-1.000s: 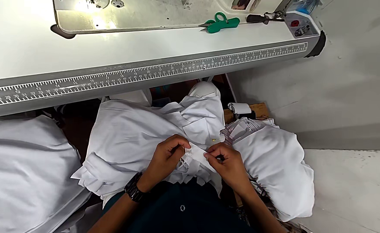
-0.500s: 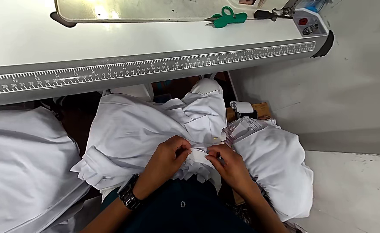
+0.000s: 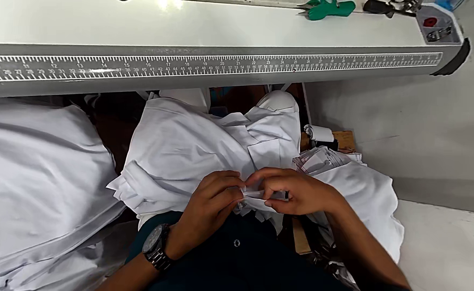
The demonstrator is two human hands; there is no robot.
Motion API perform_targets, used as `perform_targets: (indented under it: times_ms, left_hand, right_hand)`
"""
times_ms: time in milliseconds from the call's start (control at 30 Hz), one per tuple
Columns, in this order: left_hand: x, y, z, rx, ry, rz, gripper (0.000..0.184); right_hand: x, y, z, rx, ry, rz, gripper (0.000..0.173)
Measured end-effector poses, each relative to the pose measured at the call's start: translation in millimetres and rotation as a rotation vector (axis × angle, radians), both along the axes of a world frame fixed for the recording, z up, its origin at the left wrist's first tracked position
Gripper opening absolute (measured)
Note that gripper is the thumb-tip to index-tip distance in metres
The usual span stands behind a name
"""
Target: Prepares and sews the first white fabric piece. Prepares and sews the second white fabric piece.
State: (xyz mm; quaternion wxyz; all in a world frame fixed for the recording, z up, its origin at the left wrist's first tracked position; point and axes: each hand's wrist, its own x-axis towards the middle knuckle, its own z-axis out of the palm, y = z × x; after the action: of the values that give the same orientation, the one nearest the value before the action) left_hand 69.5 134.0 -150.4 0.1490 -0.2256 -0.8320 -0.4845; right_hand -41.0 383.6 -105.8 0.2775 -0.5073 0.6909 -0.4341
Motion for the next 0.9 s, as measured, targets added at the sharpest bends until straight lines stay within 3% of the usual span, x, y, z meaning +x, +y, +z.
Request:
perform_targets:
  times_ms: [133,300,367,500,567,733,900]
  left_hand:
    - [0,-2,-2,0.027,-0.007,-0.018,0.012]
    - [-1,-2,-4,0.064,-0.062,-0.015,0.009]
    - [-2,0,-2,0.081,-0.117,0.001,0.007]
    - [-8,2,4,0.090,-0.295,0.010,0.024]
    - [-12,3,7,0.109,-0.337,0.018,0.019]
    - [-15,3,15,0.238,-0.306,0.008,0.009]
    - [-16,3,24,0.222,-0.210,0.023,0.011]
  right_hand:
    - [-5,-3,5,0.010,0.042,0.018,0.009]
    - [13,3,21,0.134,0.439,-0.189,0.015]
    - [21,2,26,0.159,0.530,-0.229,0.016]
    - [30,2,29,0.144,0.621,-0.244,0.016]
    - [31,3,30,0.141,0.645,-0.253,0.016]
    - [30,6,32,0.128,0.722,-0.294,0.017]
    - [28,6,32,0.069,0.800,-0.368,0.016]
